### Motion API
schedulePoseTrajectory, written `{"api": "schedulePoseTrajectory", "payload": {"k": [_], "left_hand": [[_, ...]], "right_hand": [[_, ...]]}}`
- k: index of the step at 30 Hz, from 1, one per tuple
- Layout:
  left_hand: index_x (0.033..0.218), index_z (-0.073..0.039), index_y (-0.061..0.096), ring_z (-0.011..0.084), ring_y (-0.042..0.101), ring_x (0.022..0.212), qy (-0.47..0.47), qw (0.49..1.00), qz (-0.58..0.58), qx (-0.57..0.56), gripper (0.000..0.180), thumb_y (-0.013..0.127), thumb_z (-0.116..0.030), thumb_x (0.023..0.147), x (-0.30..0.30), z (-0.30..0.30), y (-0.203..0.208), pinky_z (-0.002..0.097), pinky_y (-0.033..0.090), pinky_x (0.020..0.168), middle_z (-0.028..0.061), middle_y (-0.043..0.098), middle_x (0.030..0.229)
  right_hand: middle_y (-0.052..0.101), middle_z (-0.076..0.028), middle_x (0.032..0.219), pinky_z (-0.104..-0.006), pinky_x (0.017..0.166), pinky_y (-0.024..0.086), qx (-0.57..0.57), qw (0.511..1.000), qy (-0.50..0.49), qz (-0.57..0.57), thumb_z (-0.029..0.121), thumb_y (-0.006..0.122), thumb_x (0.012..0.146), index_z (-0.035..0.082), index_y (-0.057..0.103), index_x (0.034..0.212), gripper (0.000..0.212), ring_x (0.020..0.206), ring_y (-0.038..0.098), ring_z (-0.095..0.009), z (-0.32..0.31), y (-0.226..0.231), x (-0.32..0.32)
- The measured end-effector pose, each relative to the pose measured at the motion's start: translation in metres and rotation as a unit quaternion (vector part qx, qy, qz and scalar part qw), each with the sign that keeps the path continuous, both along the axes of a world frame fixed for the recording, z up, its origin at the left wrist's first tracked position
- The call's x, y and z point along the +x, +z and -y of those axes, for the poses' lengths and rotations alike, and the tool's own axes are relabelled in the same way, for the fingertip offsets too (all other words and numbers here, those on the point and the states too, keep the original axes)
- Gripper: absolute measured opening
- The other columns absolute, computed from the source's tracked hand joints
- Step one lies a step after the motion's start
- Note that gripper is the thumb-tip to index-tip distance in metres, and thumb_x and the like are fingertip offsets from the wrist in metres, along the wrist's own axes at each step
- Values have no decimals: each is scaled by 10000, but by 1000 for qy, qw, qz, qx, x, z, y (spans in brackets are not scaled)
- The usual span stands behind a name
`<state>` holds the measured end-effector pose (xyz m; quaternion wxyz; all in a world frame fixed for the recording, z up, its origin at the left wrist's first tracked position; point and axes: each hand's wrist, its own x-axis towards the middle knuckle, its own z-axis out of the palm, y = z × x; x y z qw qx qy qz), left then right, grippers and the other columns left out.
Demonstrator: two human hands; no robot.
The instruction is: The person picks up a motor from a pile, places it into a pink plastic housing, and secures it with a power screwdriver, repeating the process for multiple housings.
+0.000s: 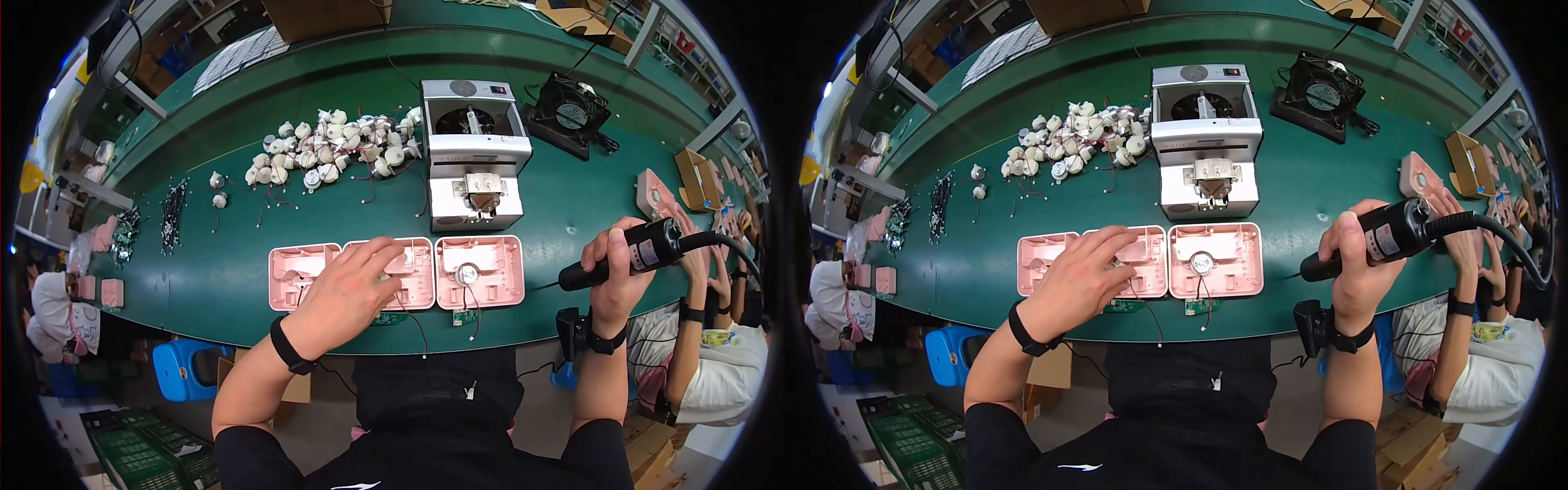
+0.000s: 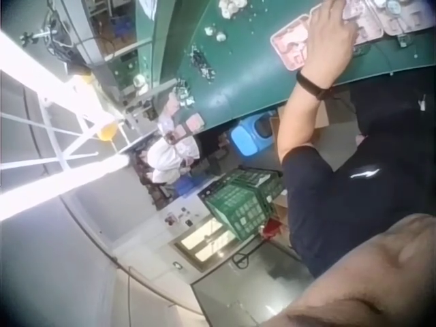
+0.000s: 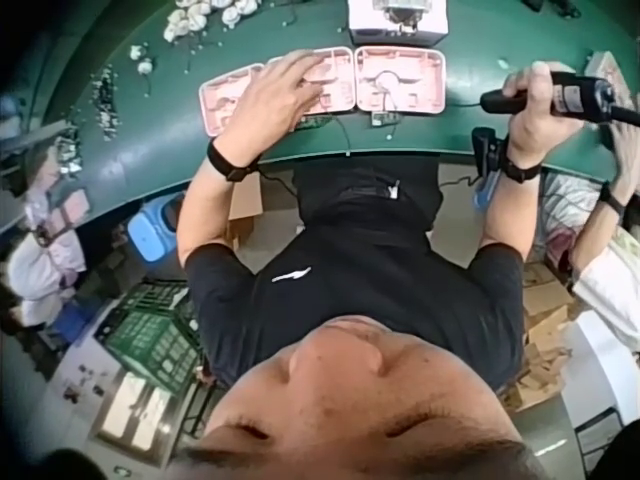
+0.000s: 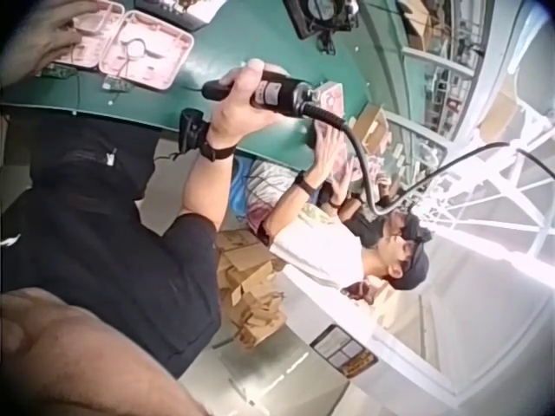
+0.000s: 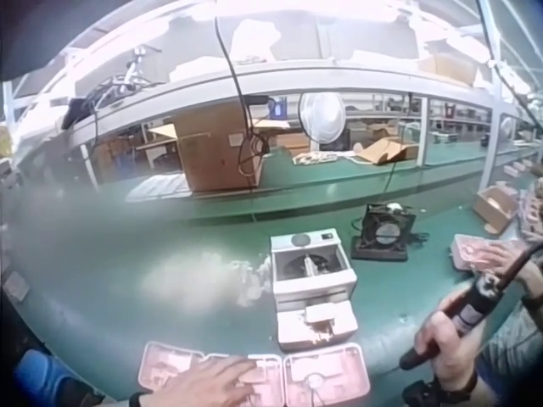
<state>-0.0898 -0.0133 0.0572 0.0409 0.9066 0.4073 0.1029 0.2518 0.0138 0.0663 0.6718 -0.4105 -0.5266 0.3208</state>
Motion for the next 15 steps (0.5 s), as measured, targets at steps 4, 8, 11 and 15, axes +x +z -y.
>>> {"api": "schedulePoseTrajectory", "payload": {"k": [4, 8, 11, 15], "left_hand": [[979, -57, 706, 300, 545, 1228, -15, 999, 32, -27, 150, 715, -100, 835, -2, -3, -3, 427, 494, 941, 100, 585, 1258], [970, -36, 708, 282, 591, 1135, 7, 993, 106, -53, 125, 696, -86, 856, -11, -1, 5, 391, 505, 925, 98, 633, 1153], [989, -22, 706, 249, 642, 1037, 46, 975, 198, -90, 116, 689, -70, 885, -23, 3, 8, 357, 527, 877, 86, 675, 1077], [1022, 8, 668, 190, 668, 1015, 223, 814, 440, -307, 95, 636, -25, 940, -35, 9, 6, 326, 542, 874, 104, 692, 1065]], "right_hand": [[500, -47, 651, -279, 500, 437, 0, 1000, -8, -10, 141, 614, 976, 6, 508, 1017, 176, 507, 483, -136, 1, -1, 1], [500, -48, 657, -284, 503, 438, -5, 999, -2, -36, 145, 608, 979, 10, 509, 1020, 174, 509, 481, -138, -1, 0, 2], [503, -49, 660, -289, 506, 439, -10, 999, -6, -43, 150, 607, 980, 13, 510, 1024, 173, 510, 479, -138, -4, 2, 4], [506, -50, 664, -295, 510, 440, -13, 999, -4, -42, 155, 608, 980, 18, 510, 1029, 175, 511, 476, -138, -8, 3, 6]]}}
